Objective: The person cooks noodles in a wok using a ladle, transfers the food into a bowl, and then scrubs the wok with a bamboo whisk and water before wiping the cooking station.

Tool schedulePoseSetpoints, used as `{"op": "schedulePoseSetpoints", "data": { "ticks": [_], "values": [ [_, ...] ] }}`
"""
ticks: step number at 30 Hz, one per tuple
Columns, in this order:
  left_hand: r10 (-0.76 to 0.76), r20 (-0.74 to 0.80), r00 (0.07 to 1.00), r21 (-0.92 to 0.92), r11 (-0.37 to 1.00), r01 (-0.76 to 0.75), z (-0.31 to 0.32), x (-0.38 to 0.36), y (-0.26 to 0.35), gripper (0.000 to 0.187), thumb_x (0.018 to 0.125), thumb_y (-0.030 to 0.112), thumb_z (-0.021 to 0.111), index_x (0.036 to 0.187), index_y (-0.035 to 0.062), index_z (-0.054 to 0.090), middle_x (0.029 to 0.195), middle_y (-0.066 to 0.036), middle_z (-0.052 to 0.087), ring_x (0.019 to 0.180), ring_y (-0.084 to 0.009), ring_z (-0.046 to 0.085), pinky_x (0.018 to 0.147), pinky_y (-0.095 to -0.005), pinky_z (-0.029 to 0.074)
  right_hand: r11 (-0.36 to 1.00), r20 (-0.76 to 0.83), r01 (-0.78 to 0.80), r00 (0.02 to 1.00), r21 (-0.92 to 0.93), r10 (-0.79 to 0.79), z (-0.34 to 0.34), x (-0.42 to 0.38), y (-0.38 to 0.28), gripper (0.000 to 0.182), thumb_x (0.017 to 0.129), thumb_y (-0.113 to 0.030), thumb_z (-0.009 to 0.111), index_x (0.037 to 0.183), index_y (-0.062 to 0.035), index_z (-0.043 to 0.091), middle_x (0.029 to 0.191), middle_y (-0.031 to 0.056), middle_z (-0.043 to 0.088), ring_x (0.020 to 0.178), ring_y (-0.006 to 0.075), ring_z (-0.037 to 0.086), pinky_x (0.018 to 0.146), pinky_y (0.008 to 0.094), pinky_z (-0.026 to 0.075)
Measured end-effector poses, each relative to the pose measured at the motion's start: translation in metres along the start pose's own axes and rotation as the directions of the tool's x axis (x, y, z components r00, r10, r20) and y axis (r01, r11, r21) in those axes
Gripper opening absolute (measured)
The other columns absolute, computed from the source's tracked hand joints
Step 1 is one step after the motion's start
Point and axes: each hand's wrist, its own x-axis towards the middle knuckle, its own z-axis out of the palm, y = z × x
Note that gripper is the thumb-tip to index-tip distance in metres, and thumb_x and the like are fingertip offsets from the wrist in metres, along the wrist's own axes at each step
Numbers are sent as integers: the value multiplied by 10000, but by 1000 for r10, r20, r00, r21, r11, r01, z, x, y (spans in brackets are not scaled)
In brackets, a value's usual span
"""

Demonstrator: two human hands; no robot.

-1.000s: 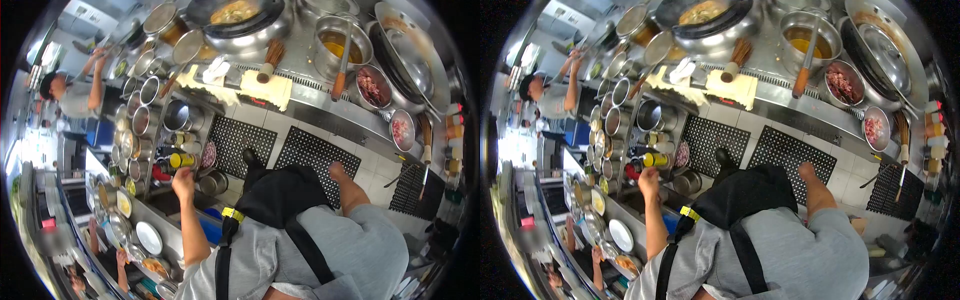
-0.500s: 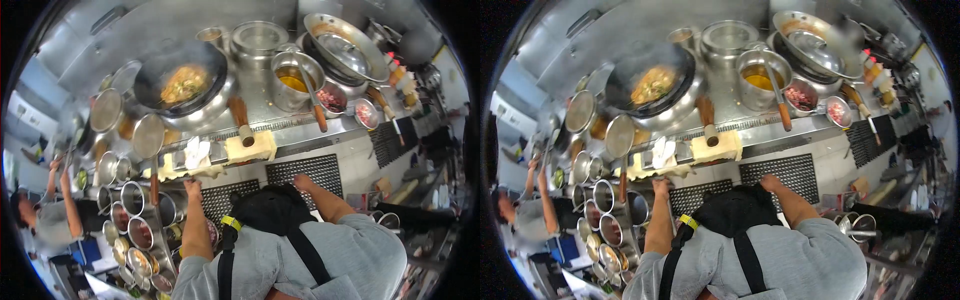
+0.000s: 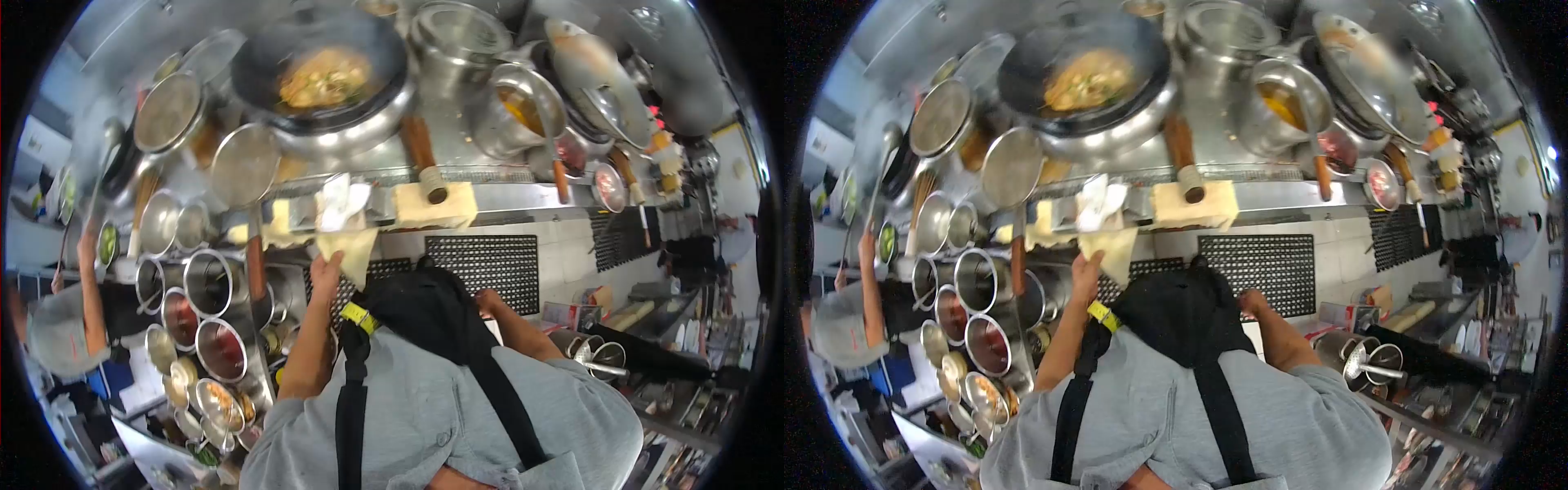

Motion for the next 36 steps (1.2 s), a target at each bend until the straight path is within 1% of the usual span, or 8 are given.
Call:
{"op": "schedulePoseSetpoints", "data": {
  "ticks": [5, 7, 11, 17, 19, 25, 31, 36],
  "values": [
    [-31, 48, 998, 654, 757, -8, -12, -14, 39, 334, 758, 94, 595, 1076, 1, 548, 928, -128, 637, 848, -265, 598, 756, -348, 461, 998, -56, 7, 998, 68, -3, 1, -8, -53, 168, 835, -210, 492, 856, -68, 579, 664, 92, 575, 449, 224, 510, 380, 381, 388],
    [-44, 32, 999, 966, 258, -20, -5, -14, 66, 471, 674, 117, 555, 1124, -9, 495, 1001, -254, 576, 970, -430, 524, 829, -449, 432, 555, 33, 734, 614, -391, -789, -4, 20, -60, 163, 825, -205, 510, 864, -70, 591, 668, 85, 585, 465, 212, 515, 426, 335, 419],
    [563, 166, 809, 845, 342, -411, 36, -17, 137, 346, 762, 109, 619, 1089, 24, 544, 933, -170, 581, 712, -268, 606, 599, -348, 501, 781, 73, 550, 828, -296, -555, -27, -109, -195, 327, 769, -320, 575, 947, -48, 614, 841, 194, 617, 806, 318, 606, 720, 403, 473],
    [313, 380, 870, 925, -139, -354, 79, 36, 136, 795, 687, 245, 660, 1330, -2, 262, 1198, -282, 434, 1006, -378, 527, 836, -421, 450, 507, -340, 802, 403, -315, -850, -122, -251, -312, 201, 810, -237, 566, 877, -49, 586, 829, 160, 609, 761, 306, 607, 658, 400, 482],
    [199, 322, 925, 922, -288, -259, 84, 40, 131, 877, 672, 271, 663, 1360, -3, 194, 1230, -306, 398, 1020, -392, 521, 839, -426, 454, 483, -588, 607, 32, -631, -808, -171, -248, -320, 270, 807, -230, 569, 1027, -73, 576, 931, 159, 599, 881, 327, 581, 748, 411, 477],
    [-39, 175, 984, 962, -204, -180, 91, 57, 146, 740, 683, 189, 590, 1305, -35, 258, 1133, -271, 504, 958, -376, 572, 813, -425, 481, 788, -734, -23, 381, -615, -562, -239, -217, -291, 572, 745, -141, 580, 1278, -70, 383, 1188, 220, 486, 1140, 337, 467, 912, 415, 418],
    [-53, 1, 999, 742, 670, 35, 48, 50, 188, 514, 687, 206, 643, 1134, -12, 513, 1083, -173, 582, 991, -285, 579, 834, -380, 462, 631, -650, 498, 164, -595, -742, -242, -188, -278, 692, 711, -25, 500, 1363, -4, 266, 1076, 273, 564, 1026, 347, 561, 897, 395, 418],
    [159, 330, 931, -218, 972, -88, 41, 1, 208, 677, 715, 146, 685, 1296, 15, 363, 1137, -167, 556, 1051, -268, 550, 874, -394, 475, 380, -696, 881, 461, 284, -550, -161, -239, -326, 714, 779, 55, 498, 1417, -96, 215, 756, 15, 540, 494, 56, 441, 407, 217, 362]
  ]
}}
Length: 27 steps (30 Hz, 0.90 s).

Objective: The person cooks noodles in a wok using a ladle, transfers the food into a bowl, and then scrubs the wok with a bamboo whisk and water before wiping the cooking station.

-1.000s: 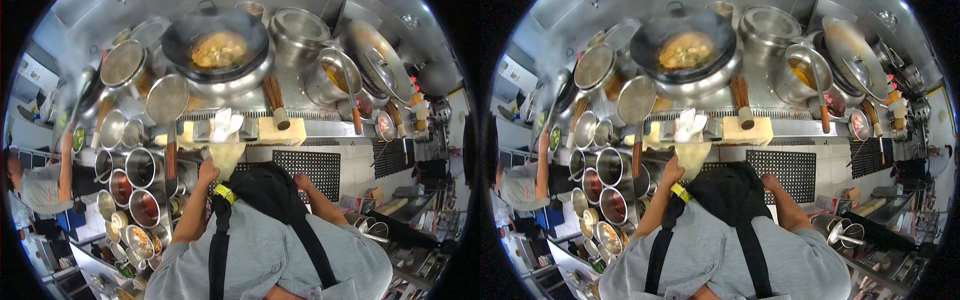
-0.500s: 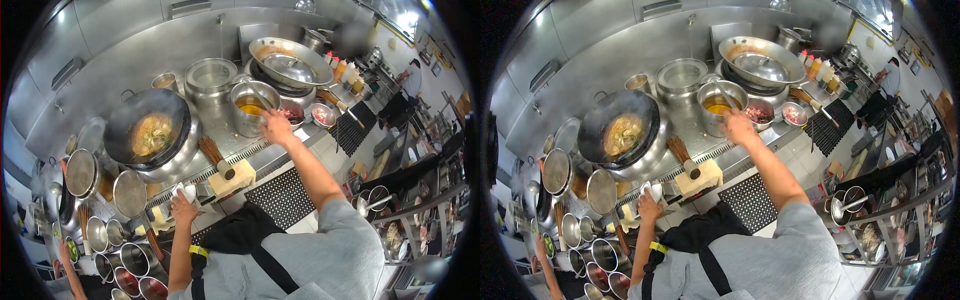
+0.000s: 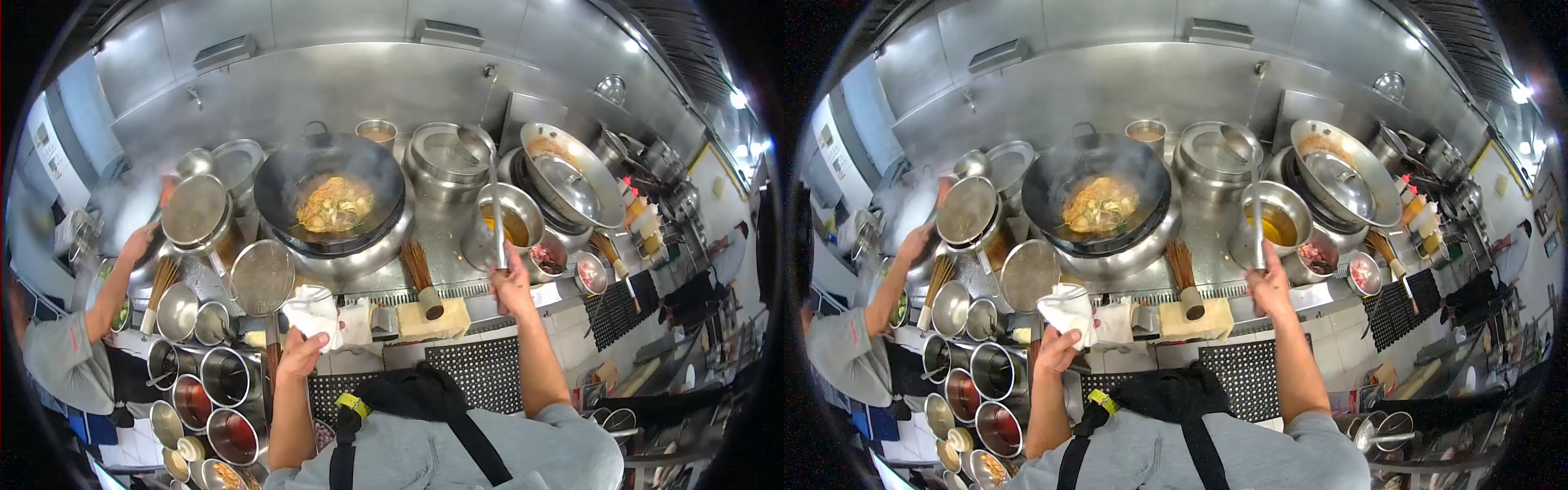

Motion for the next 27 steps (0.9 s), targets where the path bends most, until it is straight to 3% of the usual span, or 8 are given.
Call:
{"op": "schedulePoseSetpoints", "data": {
  "ticks": [3, 5, 7, 11, 14, 20, 24, 27],
  "values": [
    [27, 36, 999, -102, 995, -23, -2, 0, -1, 680, 728, 239, 706, 1281, 21, 376, 1086, -192, 574, 947, -316, 594, 811, -450, 506, 983, 127, -41, 992, 176, 19, 44, -9, -3, 733, 773, 38, 545, 1415, -86, 213, 753, 39, 540, 488, 85, 467, 406, 235, 381],
    [-26, 40, 999, -306, 951, 37, -5, 8, -10, 583, 767, 219, 663, 1245, 5, 407, 1071, -219, 576, 909, -315, 612, 783, -441, 523, 989, 229, -67, 973, 135, 35, 64, -1, -8, 728, 773, 29, 549, 1411, -74, 215, 731, 40, 539, 476, 91, 467, 398, 239, 384],
    [-85, 4, 996, -414, 907, 79, 8, 13, -5, 508, 813, 314, 612, 1202, 30, 453, 1016, -193, 604, 835, -302, 629, 693, -397, 540, 991, 323, -88, 945, 98, 52, 81, 14, -13, 723, 772, 20, 553, 1407, -62, 217, 710, 42, 537, 463, 96, 468, 390, 244, 386],
    [-162, -273, 948, -176, 977, 116, 16, 38, -4, 393, 822, 378, 611, 1054, 76, 514, 844, -107, 630, 679, -219, 637, 532, -337, 529, 996, 412, -77, 907, -38, 86, 118, 55, -15, 686, 768, 1, 539, 1390, -38, 250, 558, 32, 501, 411, 112, 459, 353, 263, 372],
    [-100, -341, 935, -135, 989, 56, 21, 62, -7, 405, 822, 411, 605, 1036, 77, 521, 841, -96, 631, 689, -210, 633, 530, -334, 526, 984, 331, -144, 928, -104, 171, 146, 56, -16, 672, 743, 7, 533, 1370, -32, 294, 580, 35, 523, 409, 105, 461, 353, 264, 372],
    [-219, -320, 922, -205, 966, 158, 25, 132, 1, 503, 833, 605, 460, 1000, 139, 555, 799, -52, 637, 694, -213, 622, 541, -324, 471, 941, 402, -317, 882, 119, 247, 160, 2, -14, 532, 762, 2, 548, 1279, -47, 433, 595, 30, 522, 409, 100, 465, 342, 245, 359],
    [-335, -277, 901, -308, 919, 247, 17, 170, -2, 514, 838, 625, 421, 1010, 159, 555, 830, -55, 629, 717, -241, 609, 583, -357, 484, 991, 457, -132, 881, -15, 125, 146, 62, -16, 614, 772, -13, 555, 1349, -72, 354, 596, 35, 525, 411, 105, 463, 335, 263, 348],
    [-436, -205, 876, -366, 864, 345, 10, 191, -4, 455, 841, 571, 472, 1030, 164, 547, 886, -60, 618, 779, -252, 593, 665, -398, 493, 981, 472, -115, 863, -158, 177, 157, 113, -11, 673, 768, 16, 551, 1381, -38, 278, 636, 42, 529, 433, 106, 485, 362, 266, 388]
  ]
}}
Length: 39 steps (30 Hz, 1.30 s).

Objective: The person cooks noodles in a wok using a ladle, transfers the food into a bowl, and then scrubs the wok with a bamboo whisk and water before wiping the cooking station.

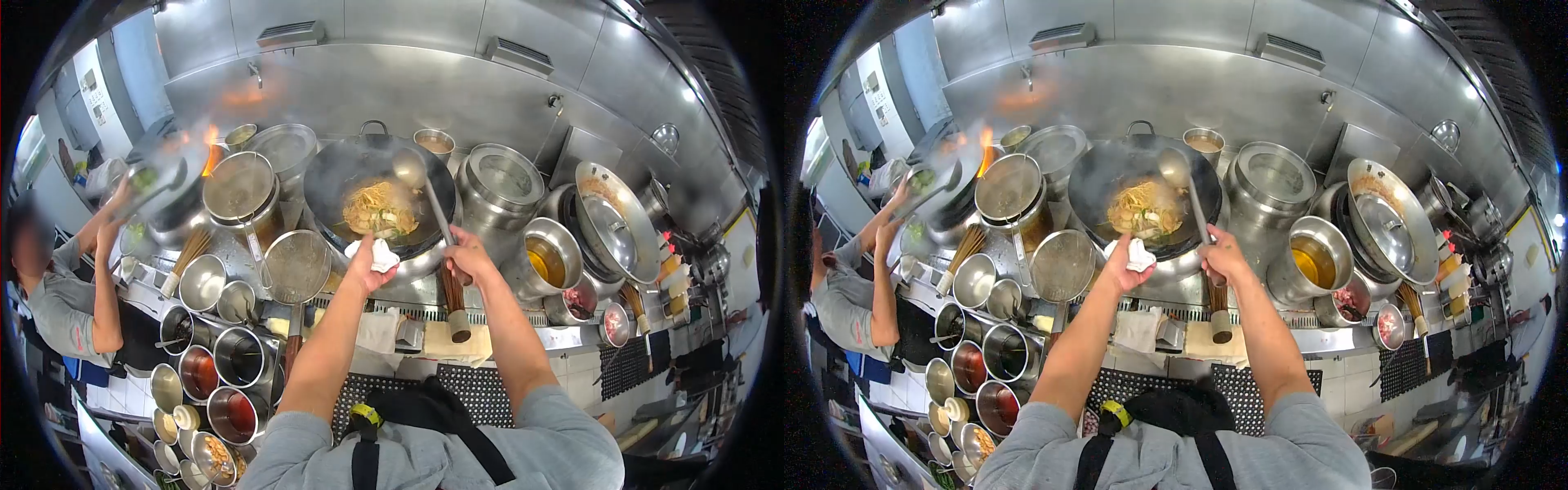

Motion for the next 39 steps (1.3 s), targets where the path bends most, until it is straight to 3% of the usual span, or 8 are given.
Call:
{"op": "schedulePoseSetpoints", "data": {
  "ticks": [7, 9, 13, 18, 21, 26, 32, 39],
  "values": [
    [0, -154, 988, -87, 996, -14, -2, 22, -2, 103, 775, 175, 540, 845, 101, 553, 851, -76, 607, 794, -272, 582, 728, -431, 496, 957, 256, 81, 967, -279, -7, 21, -44, -4, 659, 766, -43, 546, 1382, -102, 318, 732, 73, 572, 526, 108, 531, 452, 282, 428],
    [1, -142, 990, -93, 996, -15, -5, 28, 0, 98, 775, 171, 535, 842, 103, 554, 849, -78, 607, 781, -273, 584, 727, -432, 496, 767, 399, 389, 897, -511, -189, -7, -67, 2, 663, 753, -60, 553, 1374, -93, 323, 758, 117, 585, 588, 196, 572, 554, 342, 463],
    [-16, -154, 988, -108, 994, -1, -7, 52, -3, 88, 782, 163, 512, 837, 106, 550, 827, -78, 599, 753, -273, 587, 707, -433, 498, 500, 242, 353, 930, -791, -276, -21, -108, -6, 659, 760, -79, 534, 1378, -130, 310, 886, 245, 578, 859, 416, 539, 761, 453, 433],
    [-40, -118, 992, -150, 988, 22, 24, -22, -14, 113, 830, 221, 499, 883, 135, 548, 855, -56, 601, 805, -262, 588, 706, -427, 490, 611, 331, 429, 903, -665, -273, -66, -194, -57, 606, 752, -29, 599, 1326, -96, 415, 963, 203, 624, 596, 211, 579, 594, 311, 473],
    [-70, -56, 996, -157, 986, 60, 46, -65, -9, 143, 854, 265, 496, 925, 152, 546, 877, -59, 591, 818, -265, 580, 711, -439, 492, 854, 379, 200, 925, -479, -4, -100, -215, -77, 637, 747, 31, 597, 1333, -143, 419, 937, 64, 664, 570, 82, 540, 532, 224, 457],
    [90, -58, 994, -161, 982, -99, 18, -26, -32, 158, 849, 216, 487, 973, 122, 518, 906, -82, 578, 828, -274, 566, 706, -460, 484, 500, 416, 490, 871, -714, -261, -55, -126, -57, 591, 719, -51, 587, 1292, -74, 444, 782, 212, 601, 676, 304, 610, 641, 376, 462],
    [-113, 20, 993, -131, 985, 115, -24, -60, -95, 150, 833, 143, 435, 973, 117, 483, 898, -104, 566, 783, -312, 564, 682, -495, 489, 458, 319, 518, 837, -723, -444, -38, -129, -50, 598, 702, -30, 554, 1287, -39, 435, 737, 226, 585, 700, 399, 570, 655, 408, 454],
    [30, -74, 997, -123, 992, -39, 20, -50, -24, 105, 844, 202, 472, 900, 124, 515, 816, -57, 566, 741, -262, 566, 658, -448, 477, 623, 357, 358, 925, -696, -133, -78, -207, -97, 583, 765, -41, 595, 1319, -118, 427, 634, 104, 567, 528, 126, 533, 517, 283, 432]
  ]
}}
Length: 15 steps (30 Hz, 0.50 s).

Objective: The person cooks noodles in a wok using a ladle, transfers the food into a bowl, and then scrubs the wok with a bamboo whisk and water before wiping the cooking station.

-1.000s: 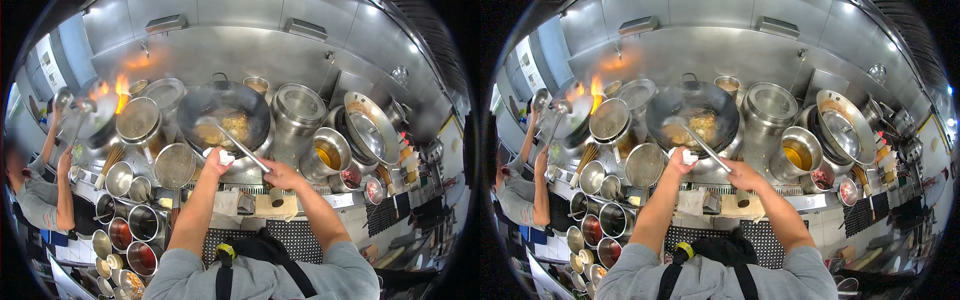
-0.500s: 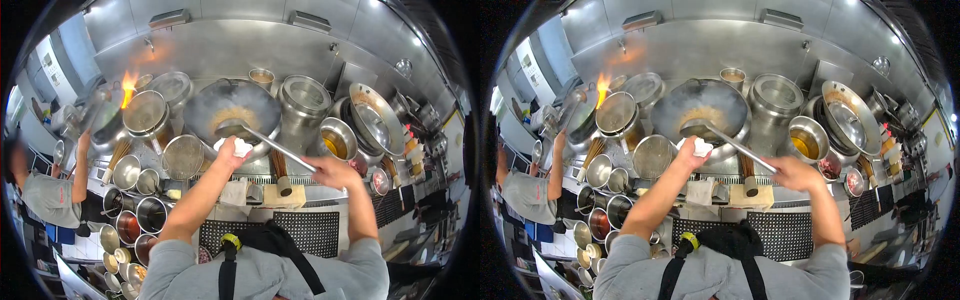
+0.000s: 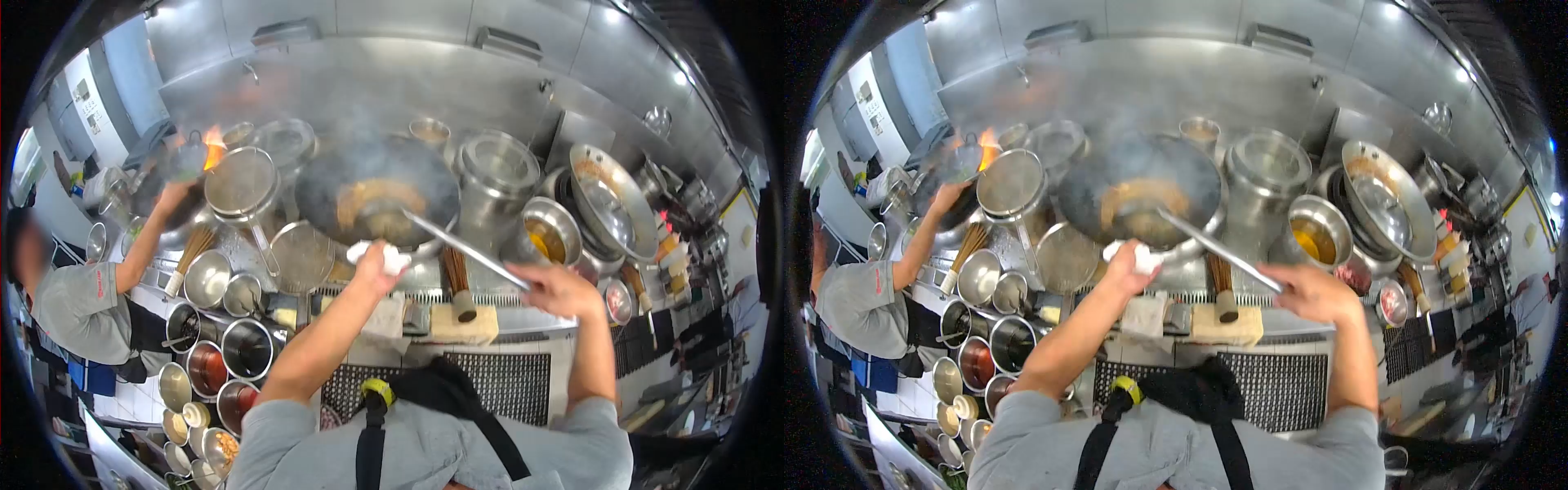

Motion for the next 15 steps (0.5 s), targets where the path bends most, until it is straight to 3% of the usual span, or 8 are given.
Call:
{"op": "schedulePoseSetpoints", "data": {
  "ticks": [4, 5, 6, 8, 9, 11, 13, 15],
  "values": [
    [-56, -25, 998, 59, 997, 57, 31, -30, 20, 118, 830, 225, 494, 888, 130, 533, 840, -53, 576, 771, -269, 568, 701, -428, 480, 996, 112, 89, 990, -1, -88, -18, 12, 7, 569, 782, -64, 597, 1322, -133, 430, 620, 75, 569, 478, 110, 518, 504, 271, 435],
    [-73, -52, 996, 33, 997, 74, 33, -22, 19, 123, 827, 230, 502, 889, 128, 533, 846, -51, 577, 782, -270, 567, 707, -428, 478, 997, 175, -65, 983, 38, 58, -16, 29, -3, 579, 762, -79, 577, 1319, -111, 423, 650, 114, 556, 570, 149, 548, 555, 293, 441],
    [-44, 0, 999, 58, 997, 44, 17, 1, 12, 144, 823, 239, 515, 907, 122, 528, 851, -49, 577, 811, -266, 563, 721, -436, 476, 998, 163, -27, 986, -59, 36, -5, 51, 3, 565, 758, -83, 565, 1307, -109, 434, 704, 154, 590, 583, 226, 579, 577, 338, 463],
    [-24, -25, 999, 48, 999, 25, -9, 16, -13, 138, 826, 225, 506, 917, 124, 529, 854, -52, 579, 813, -264, 564, 731, -447, 473, 991, 54, 80, 996, -110, -74, 22, 90, 19, 550, 750, -83, 556, 1288, -70, 443, 779, 199, 607, 658, 337, 597, 635, 398, 470],
    [2, -45, 999, 31, 1000, 0, -21, 18, -24, 134, 828, 210, 497, 926, 126, 530, 858, -55, 582, 815, -263, 565, 741, -459, 471, 990, 45, 84, 996, -111, -80, 37, 105, 32, 550, 750, -83, 556, 1288, -70, 443, 779, 199, 607, 658, 337, 597, 635, 398, 470],
    [-39, -33, 999, 53, 998, 40, -51, 16, -52, 131, 838, 181, 469, 946, 129, 523, 870, -64, 587, 797, -265, 571, 709, -487, 482, 943, -224, 256, 927, -213, -302, 64, 119, 50, 556, 742, -61, 582, 1280, -38, 442, 739, 207, 584, 653, 299, 576, 654, 341, 459],
    [-158, -52, 986, 61, 985, 161, -64, 3, -66, 135, 846, 162, 450, 960, 133, 517, 879, -69, 590, 785, -270, 577, 673, -489, 485, 946, -245, 257, 922, -199, -302, 59, 103, 37, 556, 739, -54, 581, 1278, -34, 443, 737, 210, 580, 649, 306, 573, 656, 342, 455],
    [-93, -17, 996, 30, 995, 93, -50, -7, -61, 120, 842, 155, 449, 939, 119, 509, 879, -73, 593, 765, -269, 579, 648, -467, 482, 952, -254, 249, 923, -179, -289, 47, 93, 26, 556, 736, -47, 580, 1275, -31, 445, 734, 213, 577, 644, 314, 570, 657, 343, 452]
  ]
}}
